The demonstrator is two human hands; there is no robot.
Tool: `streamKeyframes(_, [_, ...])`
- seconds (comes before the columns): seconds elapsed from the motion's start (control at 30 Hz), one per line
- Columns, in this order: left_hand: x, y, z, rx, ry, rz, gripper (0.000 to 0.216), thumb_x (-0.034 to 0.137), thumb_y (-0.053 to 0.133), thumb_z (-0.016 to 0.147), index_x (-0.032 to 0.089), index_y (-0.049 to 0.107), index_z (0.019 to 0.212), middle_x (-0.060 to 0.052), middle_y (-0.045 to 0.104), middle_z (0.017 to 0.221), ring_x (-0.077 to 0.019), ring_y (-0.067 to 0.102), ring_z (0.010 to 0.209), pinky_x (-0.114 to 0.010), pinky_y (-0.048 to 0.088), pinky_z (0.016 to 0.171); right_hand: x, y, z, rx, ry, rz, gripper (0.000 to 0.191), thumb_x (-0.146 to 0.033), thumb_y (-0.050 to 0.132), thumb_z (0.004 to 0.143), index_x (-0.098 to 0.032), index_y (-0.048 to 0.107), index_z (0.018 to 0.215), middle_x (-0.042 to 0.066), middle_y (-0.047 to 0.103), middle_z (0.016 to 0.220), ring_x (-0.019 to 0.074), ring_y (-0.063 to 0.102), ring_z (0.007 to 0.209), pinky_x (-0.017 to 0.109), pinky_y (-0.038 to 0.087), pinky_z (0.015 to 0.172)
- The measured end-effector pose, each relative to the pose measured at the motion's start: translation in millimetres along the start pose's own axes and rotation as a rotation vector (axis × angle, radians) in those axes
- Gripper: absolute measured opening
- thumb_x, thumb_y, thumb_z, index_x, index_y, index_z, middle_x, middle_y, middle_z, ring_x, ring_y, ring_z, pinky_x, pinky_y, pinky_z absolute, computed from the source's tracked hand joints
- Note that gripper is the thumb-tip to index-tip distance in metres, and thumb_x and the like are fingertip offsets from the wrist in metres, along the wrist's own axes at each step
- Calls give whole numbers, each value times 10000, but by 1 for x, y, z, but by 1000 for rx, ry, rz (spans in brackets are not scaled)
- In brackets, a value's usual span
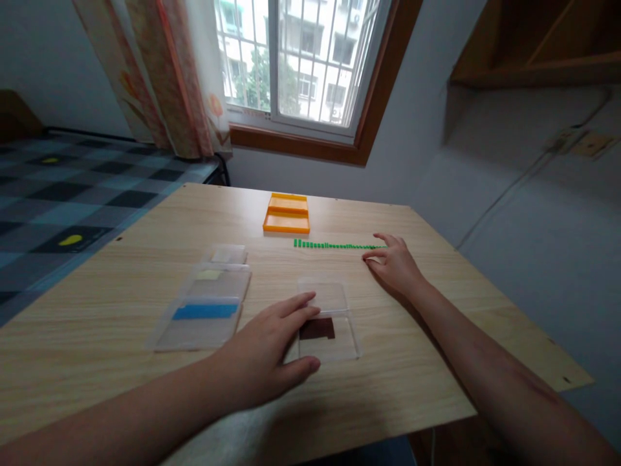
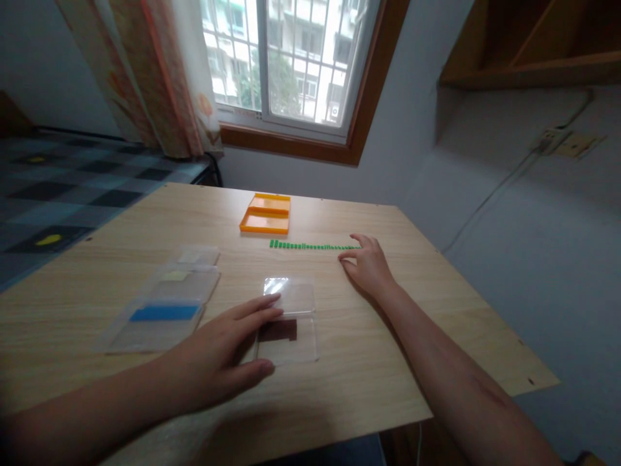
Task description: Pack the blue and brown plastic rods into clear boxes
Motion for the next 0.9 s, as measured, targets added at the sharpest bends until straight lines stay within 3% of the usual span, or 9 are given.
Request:
streamKeyframes(0.1, [-2, 1, -1, 16, 18, 1, 676, 411, 683, 856, 220, 533, 1487, -118, 409, 1644, -328, 443, 1476, -508, 394, 1196, -2, -1, -1, -5, -2, -10, 200, -295, 690, 889, -239, 852, 993, 152, 631, 1384, 346, 528, 1298, 568, 409, 1133])
streamKeyframes(0.37, [6, -5, 1, -19, -20, -7, 667, 398, 700, 848, 187, 554, 1464, -156, 428, 1625, -350, 465, 1459, -537, 407, 1183, -10, -4, -2, -49, 27, -21, 140, -236, 702, 848, -227, 841, 834, 132, 633, 1417, 347, 504, 1356, 587, 385, 1145])
streamKeyframes(0.57, [6, -5, 1, -39, -28, 6, 681, 384, 697, 850, 174, 541, 1479, -157, 413, 1634, -334, 435, 1483, -519, 399, 1195, -27, -26, -7, -52, 59, 51, 122, -287, 739, 834, -207, 821, 790, 152, 571, 1502, 383, 442, 1438, 622, 371, 1155])
streamKeyframes(0.77, [7, -4, 1, -17, -14, -6, 673, 357, 718, 837, 170, 558, 1464, -163, 428, 1623, -333, 451, 1473, -510, 399, 1195, -88, -54, -22, -169, -103, 273, 87, -291, 761, 847, -242, 809, 794, 87, 435, 1629, 387, 245, 1567, 682, 306, 1180])
streamKeyframes(0.9, [6, -1, 1, 6, 17, -19, 683, 383, 726, 837, 181, 555, 1467, -154, 420, 1630, -338, 447, 1474, -511, 398, 1196, -130, -59, -38, -305, -205, 267, 51, -252, 776, 831, -262, 811, 795, 74, 431, 1631, 399, 220, 1572, 729, 263, 1180])
Point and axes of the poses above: each hand's wrist, its own z-axis towards the middle knuckle, its own y-axis out of the palm, x = y × z, the point moved 8 cm from there along z, towards the middle knuckle
